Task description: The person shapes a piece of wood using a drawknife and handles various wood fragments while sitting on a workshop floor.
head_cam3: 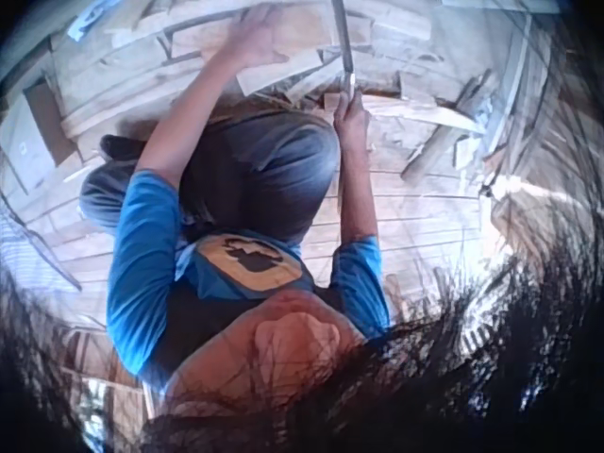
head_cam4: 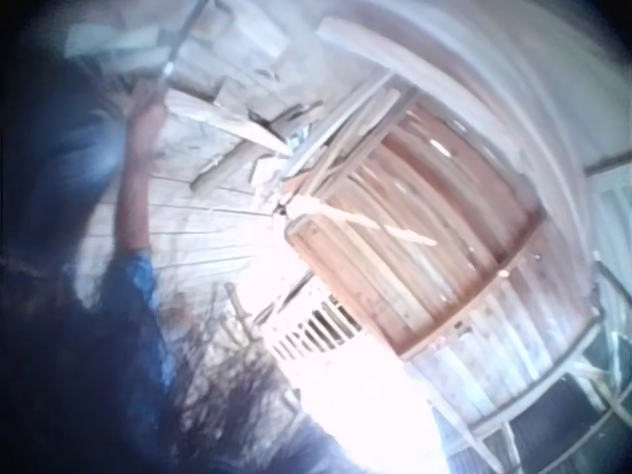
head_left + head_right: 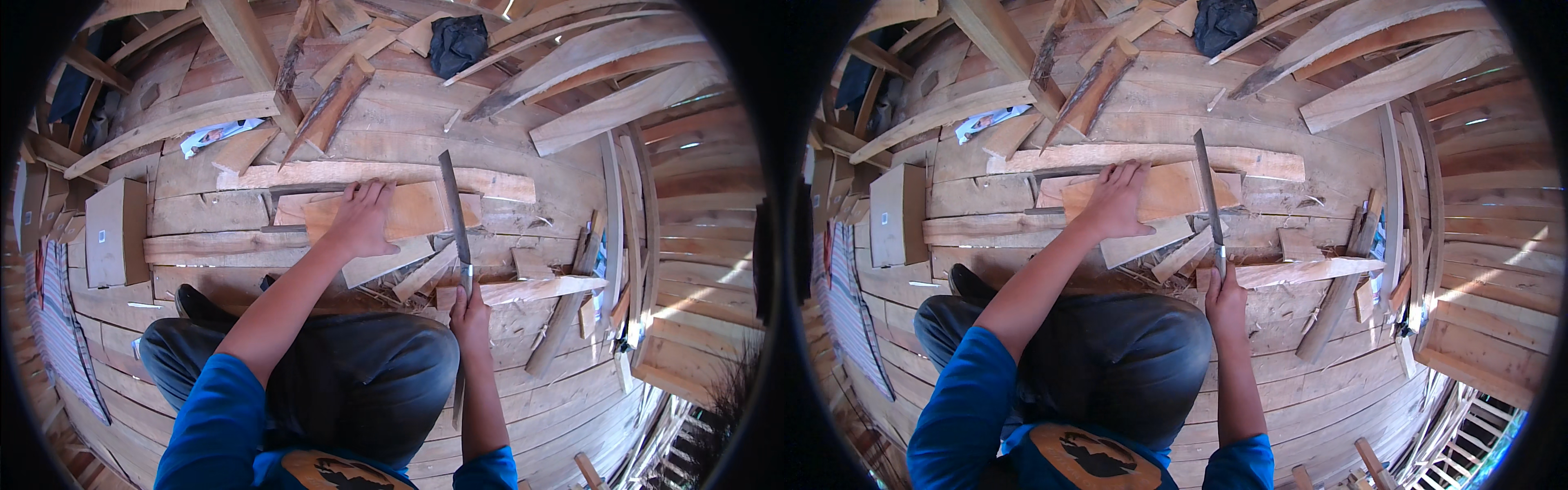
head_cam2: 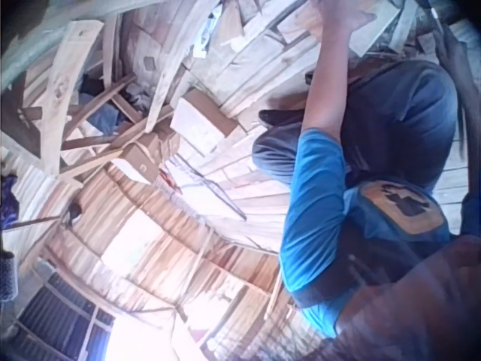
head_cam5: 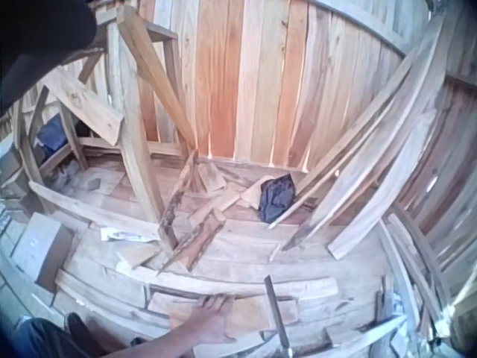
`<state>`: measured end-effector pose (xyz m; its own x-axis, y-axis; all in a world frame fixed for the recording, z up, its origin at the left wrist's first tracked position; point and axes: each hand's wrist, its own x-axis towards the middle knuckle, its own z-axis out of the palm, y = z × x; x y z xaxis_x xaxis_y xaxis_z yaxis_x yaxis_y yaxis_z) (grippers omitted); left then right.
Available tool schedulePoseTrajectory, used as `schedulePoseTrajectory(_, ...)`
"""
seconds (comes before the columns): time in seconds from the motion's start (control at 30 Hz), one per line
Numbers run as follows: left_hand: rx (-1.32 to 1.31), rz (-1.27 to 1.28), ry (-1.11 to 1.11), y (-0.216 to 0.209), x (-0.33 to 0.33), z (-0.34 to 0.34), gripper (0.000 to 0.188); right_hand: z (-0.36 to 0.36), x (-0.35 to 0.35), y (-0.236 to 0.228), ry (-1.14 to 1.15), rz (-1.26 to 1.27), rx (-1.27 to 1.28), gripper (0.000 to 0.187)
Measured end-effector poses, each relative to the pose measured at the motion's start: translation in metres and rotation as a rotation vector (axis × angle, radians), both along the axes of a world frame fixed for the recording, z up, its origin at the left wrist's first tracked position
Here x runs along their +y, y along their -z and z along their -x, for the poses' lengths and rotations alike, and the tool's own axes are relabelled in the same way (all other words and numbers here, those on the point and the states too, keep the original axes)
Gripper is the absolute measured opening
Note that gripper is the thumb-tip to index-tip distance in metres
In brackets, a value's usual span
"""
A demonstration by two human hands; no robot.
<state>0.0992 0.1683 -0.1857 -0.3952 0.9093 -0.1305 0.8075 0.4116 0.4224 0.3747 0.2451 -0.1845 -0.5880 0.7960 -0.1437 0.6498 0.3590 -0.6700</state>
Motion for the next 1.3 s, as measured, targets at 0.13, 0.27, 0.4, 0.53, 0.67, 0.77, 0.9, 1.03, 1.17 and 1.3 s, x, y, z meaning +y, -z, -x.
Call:
schedulePoseTrajectory(0.13, 0.086, 0.018, 0.003, -0.004, 0.003, -0.006, 0.114, 0.011, 0.005, -0.005, -0.03, -0.041, -0.004, 0.02)
schedulePoseTrajectory(0.27, 0.099, 0.037, -0.004, -0.002, 0.005, -0.006, 0.113, 0.012, 0.001, -0.01, -0.042, -0.086, -0.026, 0.02)
schedulePoseTrajectory(0.4, 0.073, 0.058, -0.006, -0.002, 0.006, -0.004, 0.107, -0.001, 0.002, -0.019, -0.026, -0.04, -0.102, 0.02)
schedulePoseTrajectory(0.53, 0.077, 0.101, 0.005, -0.004, 0.008, -0.003, 0.103, -0.001, 0.005, -0.022, -0.057, -0.036, -0.093, 0.02)
schedulePoseTrajectory(0.67, 0.13, 0.119, 0.001, -0.002, 0.01, -0.004, 0.102, 0.015, 0.011, -0.013, -0.058, -0.108, -0.036, 0.02)
schedulePoseTrajectory(0.77, 0.116, 0.103, -0.023, -0.001, 0.008, -0.001, 0.095, 0.013, 0.013, -0.011, -0.088, -0.101, -0.08, 0.02)
schedulePoseTrajectory(0.9, 0.062, 0.101, -0.038, -0.004, 0.011, -0.001, 0.094, -0.014, 0.008, -0.018, -0.096, -0.084, -0.134, 0.018)
schedulePoseTrajectory(1.03, 0.121, 0.093, -0.022, 0.003, 0.009, -0.002, 0.094, -0.015, 0.004, -0.017, -0.079, -0.077, -0.127, 0.02)
schedulePoseTrajectory(1.17, 0.111, 0.088, -0.034, 0.002, 0.013, 0.002, 0.094, 0.008, 0.019, -0.011, -0.059, -0.054, -0.101, 0.021)
schedulePoseTrajectory(1.3, 0.143, 0.074, -0.038, 0.008, 0.012, -0.003, 0.094, 0.024, 0.037, -0.003, -0.143, -0.09, -0.098, 0.022)
